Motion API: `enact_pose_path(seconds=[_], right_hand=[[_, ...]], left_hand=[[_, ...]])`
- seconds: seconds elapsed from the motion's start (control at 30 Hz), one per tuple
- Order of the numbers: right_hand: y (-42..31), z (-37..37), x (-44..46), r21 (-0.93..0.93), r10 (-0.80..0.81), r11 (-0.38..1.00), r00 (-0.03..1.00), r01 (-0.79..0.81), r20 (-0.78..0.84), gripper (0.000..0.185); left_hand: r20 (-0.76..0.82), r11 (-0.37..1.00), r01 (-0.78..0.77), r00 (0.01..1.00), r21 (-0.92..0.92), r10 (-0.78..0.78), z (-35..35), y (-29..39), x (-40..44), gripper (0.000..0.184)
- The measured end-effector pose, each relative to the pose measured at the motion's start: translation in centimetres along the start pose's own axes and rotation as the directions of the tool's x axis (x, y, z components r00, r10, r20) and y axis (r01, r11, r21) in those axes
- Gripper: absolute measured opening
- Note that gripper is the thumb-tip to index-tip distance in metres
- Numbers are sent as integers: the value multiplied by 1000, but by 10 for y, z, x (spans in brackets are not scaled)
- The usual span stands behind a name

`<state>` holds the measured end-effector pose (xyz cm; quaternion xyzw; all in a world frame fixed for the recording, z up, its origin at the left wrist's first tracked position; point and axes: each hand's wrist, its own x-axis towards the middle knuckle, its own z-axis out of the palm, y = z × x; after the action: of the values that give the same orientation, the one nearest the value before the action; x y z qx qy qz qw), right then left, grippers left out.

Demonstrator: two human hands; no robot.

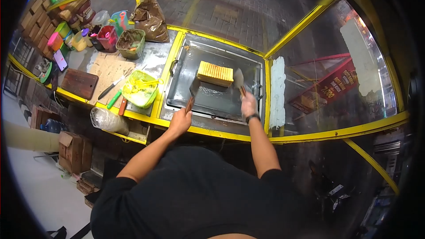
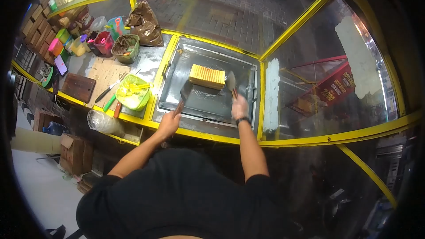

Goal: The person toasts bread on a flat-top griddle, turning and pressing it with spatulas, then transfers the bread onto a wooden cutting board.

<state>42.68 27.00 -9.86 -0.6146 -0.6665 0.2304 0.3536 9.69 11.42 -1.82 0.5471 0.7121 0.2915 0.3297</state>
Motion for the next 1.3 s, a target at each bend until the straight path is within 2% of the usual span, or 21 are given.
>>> enact_pose_path(seconds=[0.03,0.07,0.13,0.17,0.23,0.33,0.4,0.43,0.53,0.57,0.67,0.7,0.8,0.83,0.93,0.97,1.07,1.1,1.17,1.2,1.3], right_hand=[[-17,-14,23,-76,18,997,990,-8,141,26],[-26,-18,40,-118,2,993,984,19,178,28],[-23,-28,61,-34,-55,997,959,68,279,26],[-20,-40,62,-24,81,997,917,-77,390,26],[-34,-70,64,-47,308,936,744,-350,593,24],[-56,-81,34,-132,564,763,551,-633,615,14],[-51,-69,15,12,572,635,480,-773,665,13],[-49,-62,6,67,569,612,497,-788,655,13],[-63,-55,-18,176,386,855,825,-487,412,12],[-78,-57,-22,238,386,848,860,-474,334,16],[-83,-63,-21,270,465,790,825,-551,322,15],[-93,-72,-17,154,507,789,773,-594,382,17],[-81,-79,-20,211,672,527,555,-824,491,20],[-54,-69,-22,219,665,483,518,-848,538,20],[-41,-41,-27,288,613,371,465,-883,638,17],[-49,-34,-31,313,593,439,533,-842,603,18],[-67,-6,-33,414,552,655,775,-632,308,21],[-85,-17,-32,265,559,741,786,-616,264,24],[-85,-17,-31,9,382,923,921,-384,71,25],[-85,-17,-33,-142,266,954,964,-264,-1,27],[-135,-4,-31,-298,220,930,975,-213,-9,25]], left_hand=[[-3,1000,-27,1000,0,27,6,-1,11,37],[-6,998,-55,998,2,55,9,0,22,37],[8,992,-32,999,121,31,9,6,44,36],[13,983,-24,1000,183,22,6,8,55,35],[79,974,-57,996,221,41,-7,7,74,34],[241,975,-124,967,184,78,-21,-8,92,34],[358,979,-155,928,129,99,-20,-17,97,36],[340,978,-190,929,91,149,-17,-20,95,31],[327,995,-100,940,-8,97,-16,-21,94,32],[295,992,-107,948,-64,121,-16,-20,93,32],[283,988,-144,952,64,120,-13,-10,96,38],[267,984,-162,954,73,137,-12,-9,99,39],[241,948,-238,952,209,186,-17,-5,102,38],[237,934,-280,945,222,227,-12,-14,106,37],[401,998,3,916,-61,22,-14,-7,97,31],[516,958,224,851,-182,-101,-17,0,91,27],[604,880,337,794,-335,-74,-3,-17,85,25],[576,933,264,814,-245,-80,-1,-19,86,28],[358,988,-110,923,-108,142,2,-27,84,31],[262,960,-281,926,-7,273,5,-28,82,32],[274,890,-340,926,302,261,6,11,66,30]])
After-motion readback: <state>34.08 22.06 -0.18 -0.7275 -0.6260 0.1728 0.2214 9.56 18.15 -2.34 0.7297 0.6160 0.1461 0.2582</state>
